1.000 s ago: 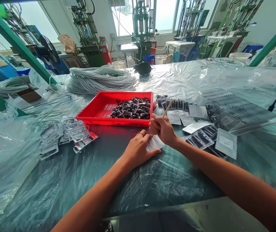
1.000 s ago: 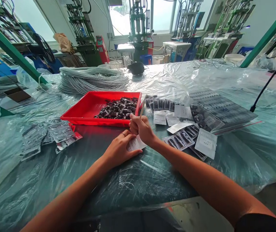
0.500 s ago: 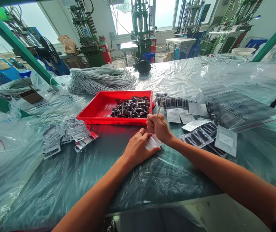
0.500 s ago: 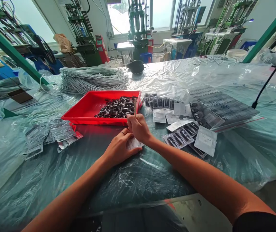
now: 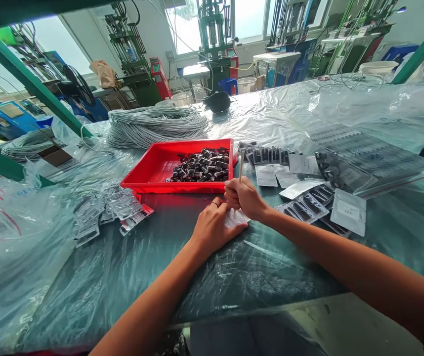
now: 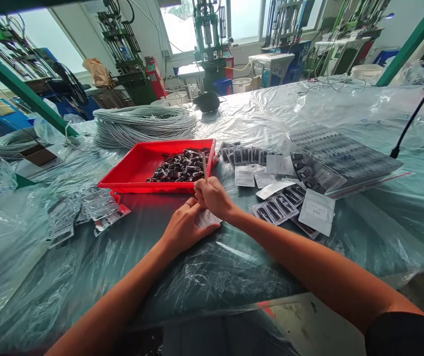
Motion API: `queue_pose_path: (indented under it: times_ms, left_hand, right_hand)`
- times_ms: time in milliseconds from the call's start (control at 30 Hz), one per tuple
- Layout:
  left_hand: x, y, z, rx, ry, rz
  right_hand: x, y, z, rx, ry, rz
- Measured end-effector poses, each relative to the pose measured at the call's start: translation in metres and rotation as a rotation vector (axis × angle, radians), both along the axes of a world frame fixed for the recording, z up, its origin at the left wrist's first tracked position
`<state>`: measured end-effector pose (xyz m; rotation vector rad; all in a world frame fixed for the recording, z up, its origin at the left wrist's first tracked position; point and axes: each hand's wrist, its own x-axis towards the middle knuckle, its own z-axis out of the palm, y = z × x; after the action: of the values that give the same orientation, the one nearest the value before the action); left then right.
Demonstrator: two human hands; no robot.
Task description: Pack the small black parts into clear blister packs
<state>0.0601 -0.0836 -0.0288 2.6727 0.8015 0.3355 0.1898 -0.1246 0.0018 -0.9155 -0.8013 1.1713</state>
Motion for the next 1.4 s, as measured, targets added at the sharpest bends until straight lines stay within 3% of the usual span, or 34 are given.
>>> queue_pose_path:
  times_ms: [167,400,600,1000,1267,1400]
  left_hand:
    - [-0.001,0.003,-0.005,0.007,-0.028,0.023]
    - [-0.013,0.02,0.013,-0.019,-0.032,-0.213]
    - [-0.011,0.017,0.012,-0.063,0.015,-0.109]
    - [-0.006,0.002,0.012,-0.183,0.035,-0.051]
    - [-0.002,0.001,0.009,-0.163,0.012,-0.024]
    - [-0.003,-0.002,0.008,-0.123,0.001,-0.015]
  right_hand:
    - [0.001,-0.013,0.009,-0.066,-0.115,0.223]
    - [0.02,-0.009,0.014,0.061,0.109,-0.035]
    - [0.003,-0.005,0.001,0.147,0.147,-0.091]
    - [-0.011,-0.005,-0.014,0.182,-0.134,-0.235]
    - [-0.009,0.01,-0.017,0.092,-0.044,-0.174]
    - [-0.013,0.001,-0.011,0.061,-0.041,-0.145]
